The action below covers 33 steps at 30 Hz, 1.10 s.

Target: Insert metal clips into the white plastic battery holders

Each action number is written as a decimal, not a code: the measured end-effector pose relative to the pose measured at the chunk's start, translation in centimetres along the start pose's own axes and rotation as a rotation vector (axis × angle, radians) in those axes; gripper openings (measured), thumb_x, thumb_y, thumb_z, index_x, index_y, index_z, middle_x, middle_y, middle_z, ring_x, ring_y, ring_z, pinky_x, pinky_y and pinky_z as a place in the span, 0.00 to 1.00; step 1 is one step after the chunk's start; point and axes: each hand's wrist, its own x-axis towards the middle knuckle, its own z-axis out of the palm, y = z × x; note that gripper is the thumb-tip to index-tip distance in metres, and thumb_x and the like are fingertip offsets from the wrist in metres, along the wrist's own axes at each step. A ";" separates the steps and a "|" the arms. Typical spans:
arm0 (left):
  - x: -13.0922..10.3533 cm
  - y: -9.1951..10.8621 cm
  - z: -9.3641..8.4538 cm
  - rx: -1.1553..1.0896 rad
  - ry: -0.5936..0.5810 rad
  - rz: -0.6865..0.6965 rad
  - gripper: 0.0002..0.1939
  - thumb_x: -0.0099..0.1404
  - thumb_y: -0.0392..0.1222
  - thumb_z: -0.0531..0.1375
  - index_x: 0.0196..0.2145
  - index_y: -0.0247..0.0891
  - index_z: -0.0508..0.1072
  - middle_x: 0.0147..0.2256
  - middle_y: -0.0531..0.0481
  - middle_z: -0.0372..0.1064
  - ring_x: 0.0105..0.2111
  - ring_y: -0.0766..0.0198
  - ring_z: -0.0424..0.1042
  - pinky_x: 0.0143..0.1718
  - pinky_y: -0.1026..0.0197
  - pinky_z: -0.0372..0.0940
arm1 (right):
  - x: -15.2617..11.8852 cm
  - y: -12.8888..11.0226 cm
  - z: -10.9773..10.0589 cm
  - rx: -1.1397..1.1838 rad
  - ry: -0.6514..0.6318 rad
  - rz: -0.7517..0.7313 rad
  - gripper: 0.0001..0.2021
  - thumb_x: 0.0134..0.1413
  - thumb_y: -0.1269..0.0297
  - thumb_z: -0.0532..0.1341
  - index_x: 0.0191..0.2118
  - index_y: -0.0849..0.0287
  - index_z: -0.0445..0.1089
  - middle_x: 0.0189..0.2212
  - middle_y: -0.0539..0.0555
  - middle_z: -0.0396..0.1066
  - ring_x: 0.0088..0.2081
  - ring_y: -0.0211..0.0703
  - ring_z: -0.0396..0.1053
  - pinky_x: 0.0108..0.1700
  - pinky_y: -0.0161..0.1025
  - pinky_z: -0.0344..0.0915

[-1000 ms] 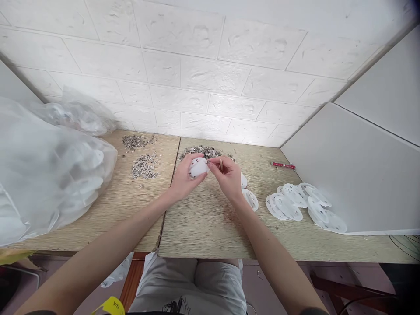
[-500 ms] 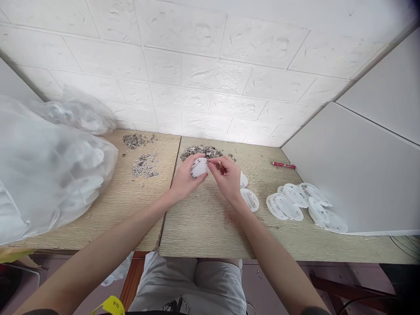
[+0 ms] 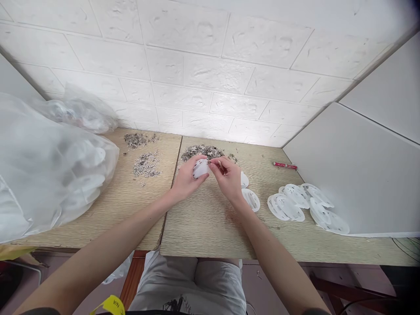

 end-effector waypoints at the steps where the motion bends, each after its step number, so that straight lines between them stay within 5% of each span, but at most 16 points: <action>1: 0.0 0.0 0.0 0.012 -0.002 0.006 0.20 0.60 0.45 0.62 0.50 0.41 0.64 0.47 0.44 0.70 0.43 0.58 0.72 0.42 0.56 0.68 | 0.0 0.0 0.0 0.001 0.005 -0.003 0.05 0.56 0.66 0.59 0.32 0.57 0.73 0.27 0.50 0.69 0.25 0.36 0.58 0.28 0.36 0.57; 8: -0.1 -0.1 0.1 0.073 0.003 0.024 0.20 0.60 0.40 0.61 0.50 0.39 0.64 0.47 0.44 0.70 0.43 0.58 0.71 0.44 0.56 0.67 | -0.6 0.4 0.8 -0.101 0.060 -0.129 0.06 0.56 0.67 0.59 0.33 0.57 0.74 0.28 0.52 0.69 0.26 0.37 0.62 0.26 0.36 0.58; 17: 0.0 0.1 0.3 -0.001 0.005 -0.118 0.22 0.59 0.43 0.61 0.50 0.40 0.64 0.44 0.45 0.71 0.38 0.61 0.72 0.37 0.58 0.68 | -0.8 1.1 1.1 -0.171 0.097 -0.252 0.09 0.59 0.67 0.56 0.37 0.55 0.75 0.32 0.56 0.70 0.33 0.42 0.68 0.35 0.41 0.67; 26: 0.1 -0.2 0.1 -0.049 0.038 -0.084 0.23 0.59 0.43 0.63 0.51 0.40 0.64 0.48 0.44 0.68 0.45 0.59 0.71 0.43 0.56 0.68 | -0.3 -0.4 -0.2 -0.124 0.243 -0.238 0.07 0.59 0.64 0.58 0.36 0.54 0.74 0.31 0.55 0.70 0.31 0.42 0.67 0.30 0.40 0.66; 33: 0.0 0.6 -0.1 -0.031 0.035 -0.045 0.22 0.57 0.43 0.64 0.49 0.42 0.65 0.49 0.44 0.68 0.46 0.57 0.71 0.45 0.54 0.68 | -0.1 -0.7 -0.4 -0.083 0.227 -0.155 0.07 0.57 0.62 0.59 0.35 0.55 0.74 0.30 0.53 0.70 0.29 0.40 0.65 0.31 0.39 0.64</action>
